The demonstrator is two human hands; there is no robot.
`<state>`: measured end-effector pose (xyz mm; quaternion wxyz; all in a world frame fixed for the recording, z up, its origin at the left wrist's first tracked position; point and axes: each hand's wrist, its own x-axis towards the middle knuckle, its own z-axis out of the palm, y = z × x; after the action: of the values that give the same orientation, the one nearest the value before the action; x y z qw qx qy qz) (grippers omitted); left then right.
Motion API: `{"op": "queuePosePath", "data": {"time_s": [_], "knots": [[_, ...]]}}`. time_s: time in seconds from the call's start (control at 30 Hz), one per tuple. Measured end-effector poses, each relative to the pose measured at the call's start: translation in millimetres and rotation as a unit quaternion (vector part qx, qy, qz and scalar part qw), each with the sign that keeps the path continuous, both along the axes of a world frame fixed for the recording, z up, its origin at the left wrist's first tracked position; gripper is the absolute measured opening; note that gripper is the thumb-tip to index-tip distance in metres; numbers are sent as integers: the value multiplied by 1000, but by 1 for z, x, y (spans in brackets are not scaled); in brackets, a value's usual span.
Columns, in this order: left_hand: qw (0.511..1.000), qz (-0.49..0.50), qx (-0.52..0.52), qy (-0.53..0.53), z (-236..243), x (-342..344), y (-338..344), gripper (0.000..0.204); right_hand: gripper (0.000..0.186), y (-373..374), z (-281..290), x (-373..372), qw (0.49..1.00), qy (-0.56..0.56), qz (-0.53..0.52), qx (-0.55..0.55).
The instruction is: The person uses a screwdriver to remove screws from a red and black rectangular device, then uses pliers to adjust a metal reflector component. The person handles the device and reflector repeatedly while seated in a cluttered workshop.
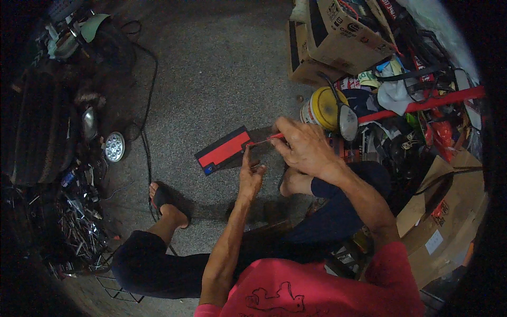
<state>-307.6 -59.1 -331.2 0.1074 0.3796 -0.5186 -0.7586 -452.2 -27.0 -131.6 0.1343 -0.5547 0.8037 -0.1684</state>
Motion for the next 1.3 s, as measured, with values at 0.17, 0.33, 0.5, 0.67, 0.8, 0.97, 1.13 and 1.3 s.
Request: {"op": "queuePosePath", "data": {"time_s": [0.17,0.33,0.5,0.67,0.8,0.97,1.13,1.3], "knots": [[1000,14,1,4,-4,0,1,77,19,-1,-1,0,1000,-7,5,-3],[1000,17,-18,12,-5,-2,1,77,19,-2,2,2,1000,-11,18,9],[1000,11,-26,-6,-1,-3,-1,79,18,-2,-2,1,998,-15,57,8],[999,8,-43,-8,0,-2,-1,80,19,-2,1,2,999,-6,41,11],[999,33,11,-9,4,-2,-1,80,18,0,-6,1,998,-6,54,-21],[1000,17,16,-1,8,-1,-4,78,19,-2,0,1,999,-15,48,5],[1000,14,18,11,2,1,-2,79,20,-3,0,1,998,-16,50,19],[1000,7,24,4,4,-3,-2,80,19,-3,-9,1,999,-11,48,-19]]}}
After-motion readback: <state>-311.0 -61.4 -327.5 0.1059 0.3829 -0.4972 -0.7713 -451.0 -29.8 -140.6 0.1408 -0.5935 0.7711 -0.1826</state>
